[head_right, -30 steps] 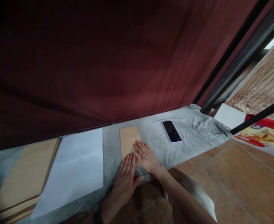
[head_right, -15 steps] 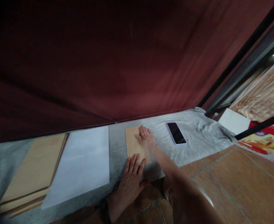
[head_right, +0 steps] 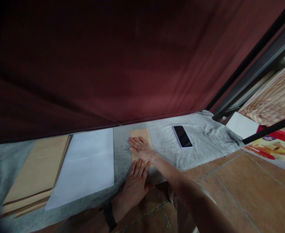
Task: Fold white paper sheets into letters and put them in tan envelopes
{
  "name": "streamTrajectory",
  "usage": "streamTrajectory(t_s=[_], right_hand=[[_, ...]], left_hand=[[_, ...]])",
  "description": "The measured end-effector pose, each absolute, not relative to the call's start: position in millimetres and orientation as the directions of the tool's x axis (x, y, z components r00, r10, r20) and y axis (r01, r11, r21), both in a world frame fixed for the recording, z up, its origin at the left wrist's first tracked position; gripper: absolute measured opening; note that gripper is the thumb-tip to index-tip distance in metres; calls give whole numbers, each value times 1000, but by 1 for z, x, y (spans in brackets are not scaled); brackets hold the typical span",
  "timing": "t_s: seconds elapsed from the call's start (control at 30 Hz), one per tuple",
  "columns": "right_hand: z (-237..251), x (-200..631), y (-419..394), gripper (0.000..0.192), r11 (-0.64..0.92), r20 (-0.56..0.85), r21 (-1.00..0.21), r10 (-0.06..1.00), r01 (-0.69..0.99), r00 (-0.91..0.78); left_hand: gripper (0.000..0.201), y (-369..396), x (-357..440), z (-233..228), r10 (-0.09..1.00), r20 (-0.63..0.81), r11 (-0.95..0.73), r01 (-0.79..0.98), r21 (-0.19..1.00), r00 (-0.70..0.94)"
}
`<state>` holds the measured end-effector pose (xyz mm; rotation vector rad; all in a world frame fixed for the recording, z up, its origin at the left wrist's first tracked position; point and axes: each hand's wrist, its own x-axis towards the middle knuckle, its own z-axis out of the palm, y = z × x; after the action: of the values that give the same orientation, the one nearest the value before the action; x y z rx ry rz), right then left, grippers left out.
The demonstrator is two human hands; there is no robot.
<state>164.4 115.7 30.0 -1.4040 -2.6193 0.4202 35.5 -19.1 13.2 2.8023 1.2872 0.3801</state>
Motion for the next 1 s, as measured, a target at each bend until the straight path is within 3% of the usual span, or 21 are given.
streamTrajectory(t_s=[0.13,0.33,0.5,0.63,0.73,0.87,1.0], right_hand=[[36,177,87,51,534,-14,-408,807,740,-590],[36,192,42,51,542,-3,-453,794,708,-608],[32,203,11,56,530,8,-411,816,742,-578],[23,209,-12,66,575,101,-303,812,760,-575],[17,210,-26,70,570,158,-246,821,784,-548],[14,209,-34,68,541,203,-261,840,799,-502],[16,208,-33,67,527,200,-316,850,789,-487]], left_hand=[[77,-18,32,18,763,187,-646,745,165,619],[71,-21,23,17,749,186,-660,740,131,636],[72,-26,23,19,755,194,-652,748,125,626],[49,-16,18,33,797,160,-603,784,150,582],[44,1,10,44,814,124,-581,788,206,568],[51,30,7,42,740,263,-671,704,232,619],[54,71,18,29,726,238,-687,698,202,646]])
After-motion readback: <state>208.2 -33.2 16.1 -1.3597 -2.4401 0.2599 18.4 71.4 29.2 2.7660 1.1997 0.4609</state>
